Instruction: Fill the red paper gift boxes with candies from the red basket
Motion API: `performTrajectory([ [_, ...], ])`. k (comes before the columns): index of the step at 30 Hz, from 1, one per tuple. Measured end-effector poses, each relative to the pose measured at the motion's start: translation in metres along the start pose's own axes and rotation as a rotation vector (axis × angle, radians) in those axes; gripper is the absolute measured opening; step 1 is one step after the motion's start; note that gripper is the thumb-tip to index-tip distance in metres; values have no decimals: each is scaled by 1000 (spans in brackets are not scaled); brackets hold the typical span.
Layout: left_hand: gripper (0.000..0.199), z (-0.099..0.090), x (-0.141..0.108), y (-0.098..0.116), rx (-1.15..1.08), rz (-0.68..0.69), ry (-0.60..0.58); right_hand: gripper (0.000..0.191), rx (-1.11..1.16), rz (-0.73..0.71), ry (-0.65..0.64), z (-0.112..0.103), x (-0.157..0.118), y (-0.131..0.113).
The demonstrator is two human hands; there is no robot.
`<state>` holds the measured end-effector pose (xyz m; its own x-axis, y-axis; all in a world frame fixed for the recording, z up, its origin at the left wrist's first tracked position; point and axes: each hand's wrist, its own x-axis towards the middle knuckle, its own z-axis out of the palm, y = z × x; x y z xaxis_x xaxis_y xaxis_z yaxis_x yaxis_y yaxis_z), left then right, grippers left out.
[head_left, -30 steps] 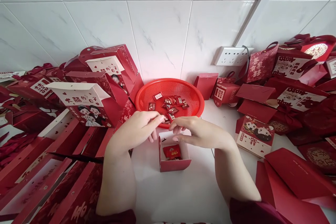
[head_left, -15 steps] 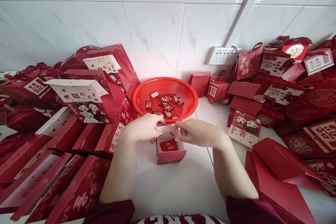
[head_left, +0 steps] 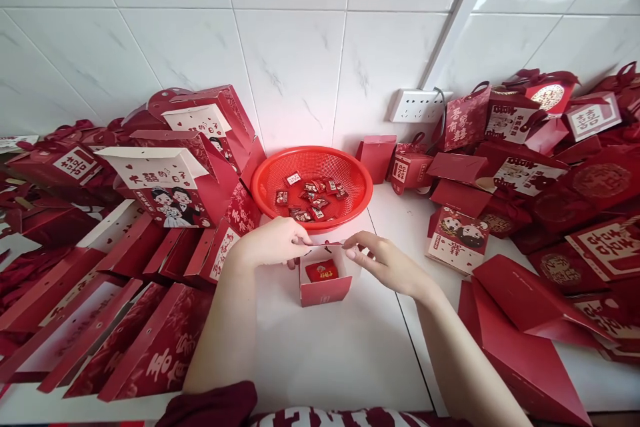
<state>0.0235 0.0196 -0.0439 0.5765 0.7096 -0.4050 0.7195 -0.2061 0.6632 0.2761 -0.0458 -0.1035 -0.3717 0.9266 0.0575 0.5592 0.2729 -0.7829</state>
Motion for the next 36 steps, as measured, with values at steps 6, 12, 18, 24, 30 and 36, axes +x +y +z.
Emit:
performTrajectory([
  [6, 32, 17, -9, 2, 2, 82, 146, 55, 105, -90, 88, 27, -16, 26],
  [12, 35, 51, -7, -18, -185, 142, 532, 47, 145, -69, 356, 58, -15, 26],
  [18, 26, 83, 8, -48, -278, 460, 395, 55, 131, -109, 396, 79, -15, 26],
  [24, 48, 102, 23, -60, -434, 478, 432, 49, -78, -304, 232, 75, -14, 29],
  [30, 49, 103, 17, -55, -420, 384, 423, 38, -47, -226, 237, 75, -14, 28],
  [36, 31, 99, 5, -45, -125, 379, 660, 36, -77, -155, 353, 92, -14, 21],
])
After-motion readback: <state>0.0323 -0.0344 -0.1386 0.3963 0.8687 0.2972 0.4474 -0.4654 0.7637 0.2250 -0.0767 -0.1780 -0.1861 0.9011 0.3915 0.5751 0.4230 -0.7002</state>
